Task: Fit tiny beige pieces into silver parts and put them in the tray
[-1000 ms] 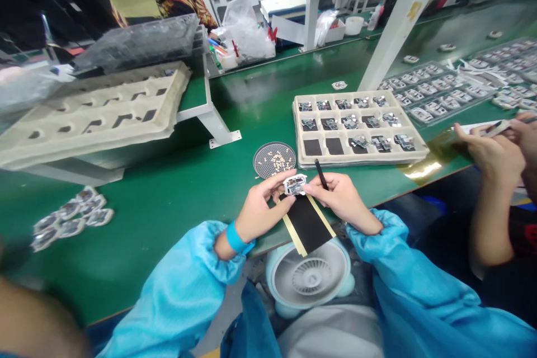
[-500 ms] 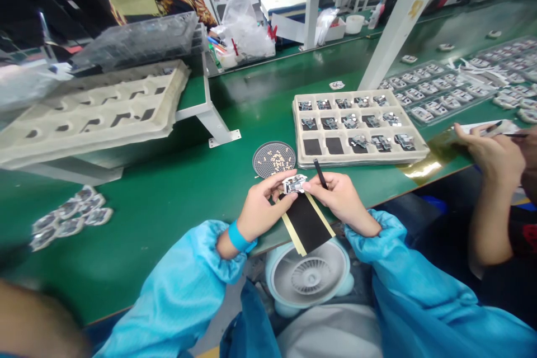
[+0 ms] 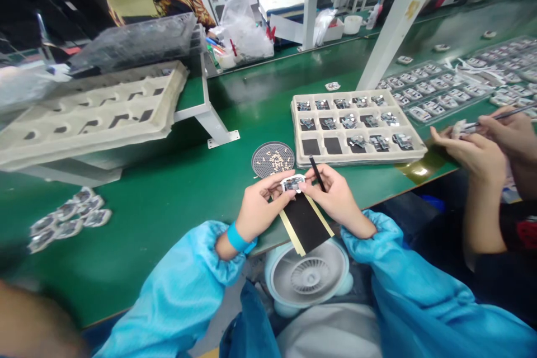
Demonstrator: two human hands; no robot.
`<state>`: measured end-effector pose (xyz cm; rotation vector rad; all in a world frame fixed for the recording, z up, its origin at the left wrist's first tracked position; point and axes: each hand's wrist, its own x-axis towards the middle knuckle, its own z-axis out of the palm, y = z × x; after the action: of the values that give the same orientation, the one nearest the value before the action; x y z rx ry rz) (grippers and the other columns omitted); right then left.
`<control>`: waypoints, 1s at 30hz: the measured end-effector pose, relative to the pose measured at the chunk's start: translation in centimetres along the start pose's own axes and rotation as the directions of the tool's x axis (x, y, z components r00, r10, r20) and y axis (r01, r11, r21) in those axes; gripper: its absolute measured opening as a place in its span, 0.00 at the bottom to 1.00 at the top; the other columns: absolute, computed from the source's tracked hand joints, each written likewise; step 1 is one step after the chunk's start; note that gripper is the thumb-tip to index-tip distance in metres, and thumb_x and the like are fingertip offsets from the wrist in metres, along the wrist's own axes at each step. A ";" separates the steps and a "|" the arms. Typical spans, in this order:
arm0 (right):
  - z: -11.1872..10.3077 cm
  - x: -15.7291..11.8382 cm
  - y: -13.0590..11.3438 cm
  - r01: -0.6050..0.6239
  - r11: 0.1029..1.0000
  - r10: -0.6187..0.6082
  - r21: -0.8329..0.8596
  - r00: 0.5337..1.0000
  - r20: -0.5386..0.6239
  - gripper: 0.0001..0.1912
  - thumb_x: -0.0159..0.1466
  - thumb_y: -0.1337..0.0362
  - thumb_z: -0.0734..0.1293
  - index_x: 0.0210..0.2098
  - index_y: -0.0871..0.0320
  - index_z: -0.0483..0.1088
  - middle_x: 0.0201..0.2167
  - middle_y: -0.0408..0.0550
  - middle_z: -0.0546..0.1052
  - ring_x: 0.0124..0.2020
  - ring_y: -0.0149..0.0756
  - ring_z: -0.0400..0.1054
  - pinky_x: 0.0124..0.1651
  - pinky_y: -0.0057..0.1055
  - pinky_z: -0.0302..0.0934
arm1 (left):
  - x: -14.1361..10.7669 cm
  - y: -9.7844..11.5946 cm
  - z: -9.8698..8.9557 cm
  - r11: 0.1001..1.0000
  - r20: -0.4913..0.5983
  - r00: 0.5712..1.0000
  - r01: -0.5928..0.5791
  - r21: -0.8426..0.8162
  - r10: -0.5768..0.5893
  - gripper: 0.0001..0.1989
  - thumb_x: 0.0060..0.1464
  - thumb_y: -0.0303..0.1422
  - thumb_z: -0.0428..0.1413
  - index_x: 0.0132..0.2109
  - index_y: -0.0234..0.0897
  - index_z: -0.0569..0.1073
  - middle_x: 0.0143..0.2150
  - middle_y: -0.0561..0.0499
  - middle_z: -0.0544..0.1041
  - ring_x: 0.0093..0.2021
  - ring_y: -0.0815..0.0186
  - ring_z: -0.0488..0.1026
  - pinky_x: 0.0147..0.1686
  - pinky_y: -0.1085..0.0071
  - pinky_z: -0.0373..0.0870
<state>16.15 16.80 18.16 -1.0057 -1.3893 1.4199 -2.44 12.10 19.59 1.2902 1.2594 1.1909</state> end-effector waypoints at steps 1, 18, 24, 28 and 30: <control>0.1 0.0 0.0 0.014 1.000 -0.014 0.012 1.000 0.004 0.19 0.55 0.57 0.79 0.40 0.57 0.72 0.32 0.43 0.76 0.33 0.32 0.69 0.33 0.27 0.60 | 0.0 0.1 0.0 0.999 0.015 1.000 0.019 -0.050 -0.018 0.22 0.54 0.35 0.67 0.57 0.38 0.78 0.45 0.45 0.83 0.38 0.62 0.79 0.40 0.66 0.77; 0.6 0.1 0.3 0.064 0.997 -0.067 0.039 0.996 0.060 0.10 0.58 0.62 0.76 0.38 0.58 0.77 0.34 0.45 0.80 0.35 0.35 0.74 0.40 0.30 0.67 | 0.5 0.2 -0.4 0.966 0.123 0.986 0.135 -0.218 -0.110 0.16 0.62 0.37 0.60 0.55 0.39 0.78 0.39 0.47 0.82 0.35 0.65 0.77 0.33 0.72 0.71; 0.5 -0.2 0.5 0.068 0.997 -0.067 -0.027 0.996 0.064 0.09 0.61 0.61 0.74 0.40 0.57 0.77 0.34 0.45 0.79 0.34 0.34 0.72 0.38 0.30 0.65 | 0.1 0.0 0.1 0.996 0.031 0.999 0.012 0.090 -0.015 0.14 0.59 0.36 0.62 0.51 0.37 0.79 0.45 0.46 0.82 0.39 0.62 0.79 0.41 0.66 0.76; 0.5 -0.2 0.5 0.063 0.995 -0.056 -0.073 0.994 0.096 0.08 0.63 0.60 0.72 0.39 0.57 0.74 0.32 0.44 0.77 0.34 0.34 0.70 0.38 0.30 0.65 | 0.0 0.2 0.4 0.994 -0.015 0.999 0.051 0.098 -0.050 0.10 0.58 0.35 0.62 0.45 0.36 0.80 0.34 0.49 0.81 0.32 0.65 0.77 0.36 0.69 0.75; 0.6 -0.2 0.4 0.059 0.995 -0.051 -0.081 0.994 0.097 0.08 0.64 0.60 0.71 0.38 0.57 0.73 0.31 0.43 0.76 0.33 0.33 0.70 0.37 0.30 0.65 | 0.0 0.4 0.6 0.994 -0.049 0.997 0.069 0.082 -0.066 0.10 0.57 0.36 0.63 0.43 0.35 0.80 0.31 0.50 0.80 0.30 0.66 0.76 0.34 0.71 0.74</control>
<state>15.60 16.48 17.73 -0.9557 -1.5459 1.3941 -1.82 12.10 19.91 1.2765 1.3883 1.1363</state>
